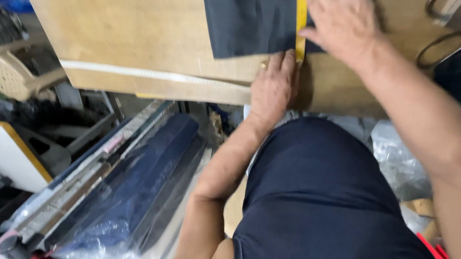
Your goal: The person folds and aligns pieces of dark fabric on a wooden table, then uses a measuring tape and chalk to mark measurements. They then use large shears to cut the fabric along the marked lines.
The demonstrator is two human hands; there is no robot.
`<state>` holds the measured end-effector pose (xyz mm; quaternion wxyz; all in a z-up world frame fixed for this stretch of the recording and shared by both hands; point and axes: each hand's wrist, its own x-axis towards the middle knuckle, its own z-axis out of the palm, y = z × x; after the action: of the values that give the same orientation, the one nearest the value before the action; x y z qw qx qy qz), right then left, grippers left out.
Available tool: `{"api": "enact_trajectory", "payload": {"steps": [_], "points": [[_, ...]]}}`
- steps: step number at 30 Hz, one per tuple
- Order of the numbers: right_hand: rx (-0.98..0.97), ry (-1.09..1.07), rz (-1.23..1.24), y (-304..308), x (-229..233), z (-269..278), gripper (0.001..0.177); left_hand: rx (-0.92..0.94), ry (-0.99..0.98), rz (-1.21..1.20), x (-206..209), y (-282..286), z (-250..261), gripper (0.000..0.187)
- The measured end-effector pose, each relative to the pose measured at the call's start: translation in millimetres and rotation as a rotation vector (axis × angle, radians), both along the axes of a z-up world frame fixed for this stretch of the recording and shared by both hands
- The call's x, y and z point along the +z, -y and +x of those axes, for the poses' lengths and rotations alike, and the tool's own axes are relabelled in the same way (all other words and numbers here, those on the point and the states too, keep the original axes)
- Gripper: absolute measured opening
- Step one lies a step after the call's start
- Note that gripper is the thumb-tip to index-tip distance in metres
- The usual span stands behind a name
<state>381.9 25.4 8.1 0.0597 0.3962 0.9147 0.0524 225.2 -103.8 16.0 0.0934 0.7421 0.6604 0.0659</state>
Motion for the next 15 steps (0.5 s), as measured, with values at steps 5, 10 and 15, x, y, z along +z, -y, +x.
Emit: {"api": "enact_trajectory", "payload": {"steps": [5,10,15], "points": [[0.013,-0.064,0.093,-1,1,-2,0.088,-0.246,-0.064,0.151,-11,-106,-30,0.037],[0.019,-0.118,0.070,-3,1,-3,0.086,-0.349,-0.218,0.213,-46,-163,-41,0.040],[-0.014,-0.285,-0.037,4,16,2,0.079,-0.418,-0.184,0.198,-47,-164,-45,0.046]]}}
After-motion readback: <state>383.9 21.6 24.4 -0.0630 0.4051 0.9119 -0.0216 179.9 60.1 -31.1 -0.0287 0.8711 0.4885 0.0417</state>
